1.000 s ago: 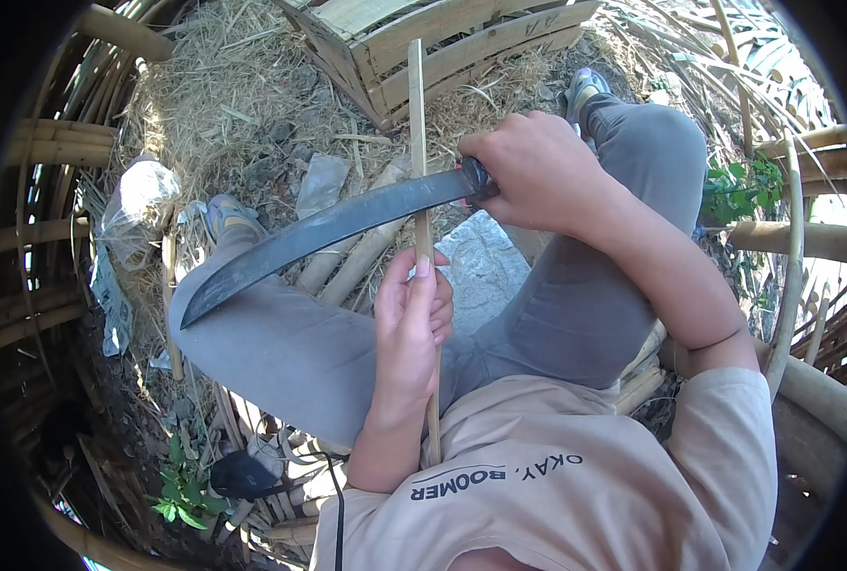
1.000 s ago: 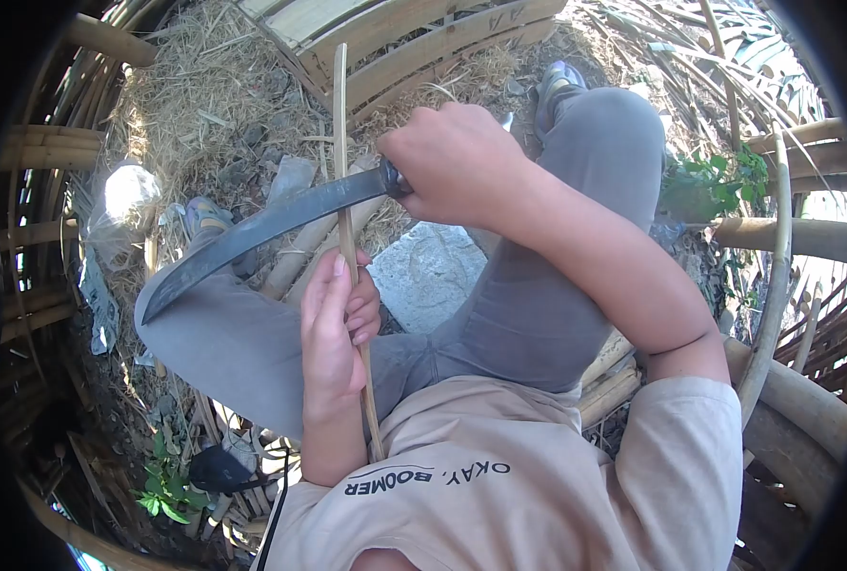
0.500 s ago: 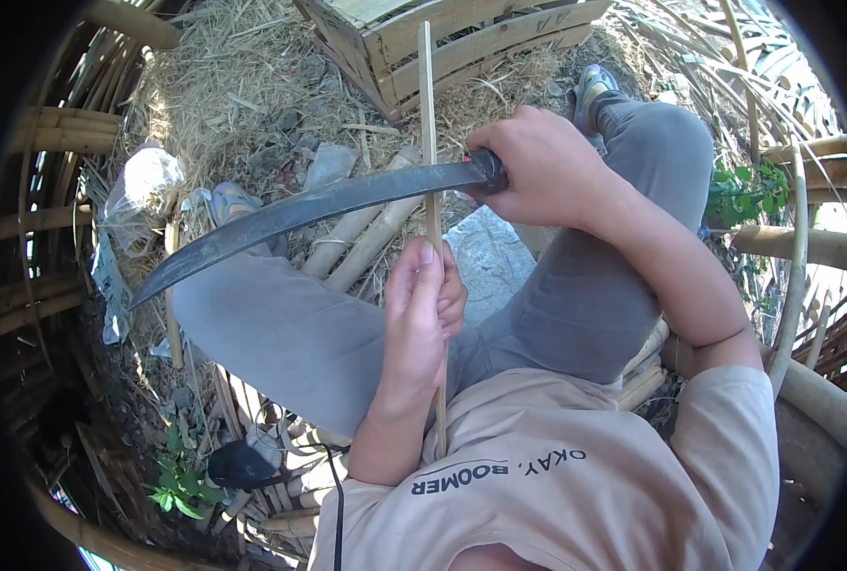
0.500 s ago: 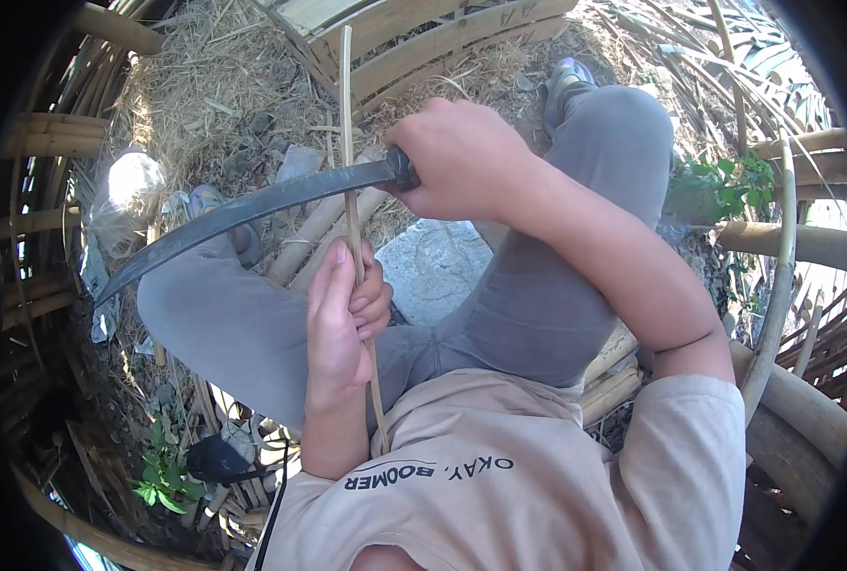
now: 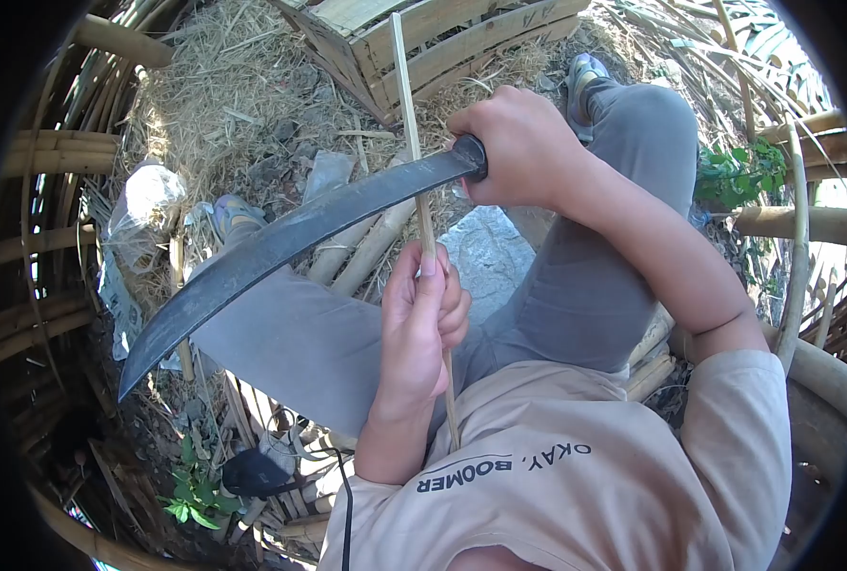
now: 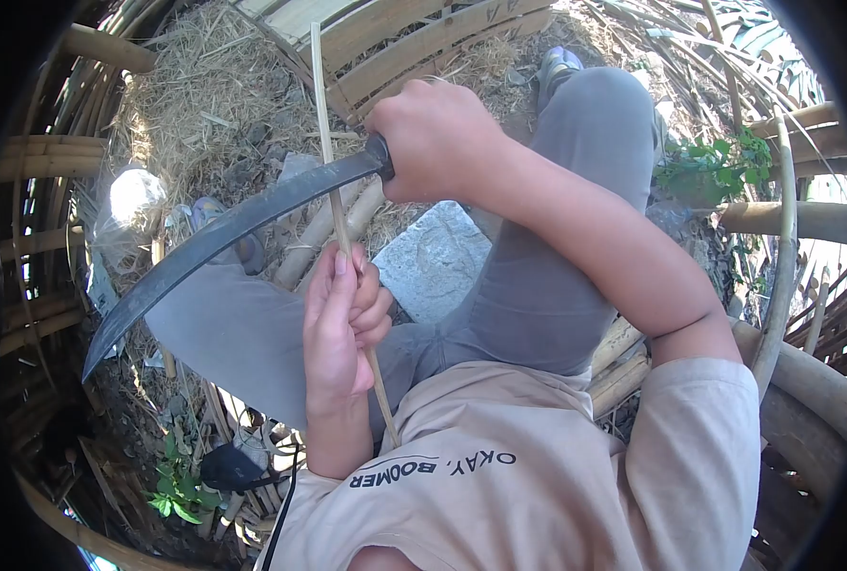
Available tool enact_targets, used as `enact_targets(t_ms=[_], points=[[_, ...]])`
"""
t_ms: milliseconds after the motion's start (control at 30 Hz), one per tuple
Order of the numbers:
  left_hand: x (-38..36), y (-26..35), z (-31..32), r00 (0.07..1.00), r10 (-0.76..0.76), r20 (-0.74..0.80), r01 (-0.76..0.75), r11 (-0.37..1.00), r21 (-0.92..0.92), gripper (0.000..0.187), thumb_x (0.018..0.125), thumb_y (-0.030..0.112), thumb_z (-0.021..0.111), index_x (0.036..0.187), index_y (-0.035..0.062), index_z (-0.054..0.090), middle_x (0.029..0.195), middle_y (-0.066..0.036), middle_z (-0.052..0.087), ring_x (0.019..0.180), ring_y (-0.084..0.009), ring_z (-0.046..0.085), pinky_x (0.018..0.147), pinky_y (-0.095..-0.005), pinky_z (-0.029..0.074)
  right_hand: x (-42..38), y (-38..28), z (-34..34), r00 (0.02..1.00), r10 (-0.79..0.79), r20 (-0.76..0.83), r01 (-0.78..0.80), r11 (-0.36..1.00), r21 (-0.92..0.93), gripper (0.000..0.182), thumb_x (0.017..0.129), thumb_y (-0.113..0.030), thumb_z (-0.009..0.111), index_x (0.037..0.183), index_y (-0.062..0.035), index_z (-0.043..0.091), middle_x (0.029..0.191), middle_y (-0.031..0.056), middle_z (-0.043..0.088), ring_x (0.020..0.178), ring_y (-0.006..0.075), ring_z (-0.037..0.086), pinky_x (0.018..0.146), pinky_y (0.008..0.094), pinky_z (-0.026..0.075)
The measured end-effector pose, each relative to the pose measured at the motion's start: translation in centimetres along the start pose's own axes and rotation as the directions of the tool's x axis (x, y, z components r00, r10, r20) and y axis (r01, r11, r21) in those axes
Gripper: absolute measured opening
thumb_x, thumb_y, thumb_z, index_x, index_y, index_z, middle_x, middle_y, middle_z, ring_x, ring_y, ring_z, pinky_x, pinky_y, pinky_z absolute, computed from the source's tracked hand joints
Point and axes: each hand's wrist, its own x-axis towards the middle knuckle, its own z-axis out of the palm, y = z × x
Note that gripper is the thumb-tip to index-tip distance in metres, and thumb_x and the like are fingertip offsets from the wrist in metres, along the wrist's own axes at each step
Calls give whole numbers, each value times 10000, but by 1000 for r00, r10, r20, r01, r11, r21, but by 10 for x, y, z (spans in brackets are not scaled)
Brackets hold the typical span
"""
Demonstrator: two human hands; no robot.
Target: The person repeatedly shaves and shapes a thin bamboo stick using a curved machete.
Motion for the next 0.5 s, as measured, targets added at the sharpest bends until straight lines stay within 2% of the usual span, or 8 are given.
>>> enact_targets(t_ms=[167, 367, 467, 500], points=[[-1, 2, -1, 1000, 6, -2, -6, 1000, 8, 167, 1107, 244, 427, 1052, 101, 493, 669, 80, 321, 510, 4, 226, 420, -174, 162, 3, -2, -7, 1000, 2, -4, -2, 998, -63, 273, 573, -184, 785, 818, -70, 740, 743, 160, 695, 772, 361, 709, 729, 446, 587], [0, 4, -1, 1000, 3, -19, -3, 1000, 22, 162, 1106, 241, 432, 1058, 101, 496, 670, 79, 324, 516, 3, 233, 422, -175, 165, 7, -2, -15, 998, 40, 46, -37, 997, -66, 287, 573, -186, 785, 835, -77, 748, 759, 153, 705, 776, 351, 714, 730, 437, 591], [0, 3, -3, 1000, 3, -12, -3, 1000, 16, 159, 1105, 239, 434, 1063, 99, 498, 670, 78, 325, 518, 3, 236, 424, -176, 167, 6, 6, -7, 997, -40, -64, 35, 996, -81, 292, 575, -236, 801, 821, -97, 731, 687, 140, 671, 741, 370, 678, 706, 467, 550], [0, 4, -3, 1000, -1, -13, 1, 1000, 17, 159, 1105, 238, 434, 1064, 99, 498, 669, 78, 325, 519, 2, 236, 424, -176, 167, 7, 5, -8, 998, -31, -55, 26, 996, -80, 290, 578, -233, 800, 824, -96, 731, 688, 143, 671, 745, 370, 679, 712, 468, 550]])
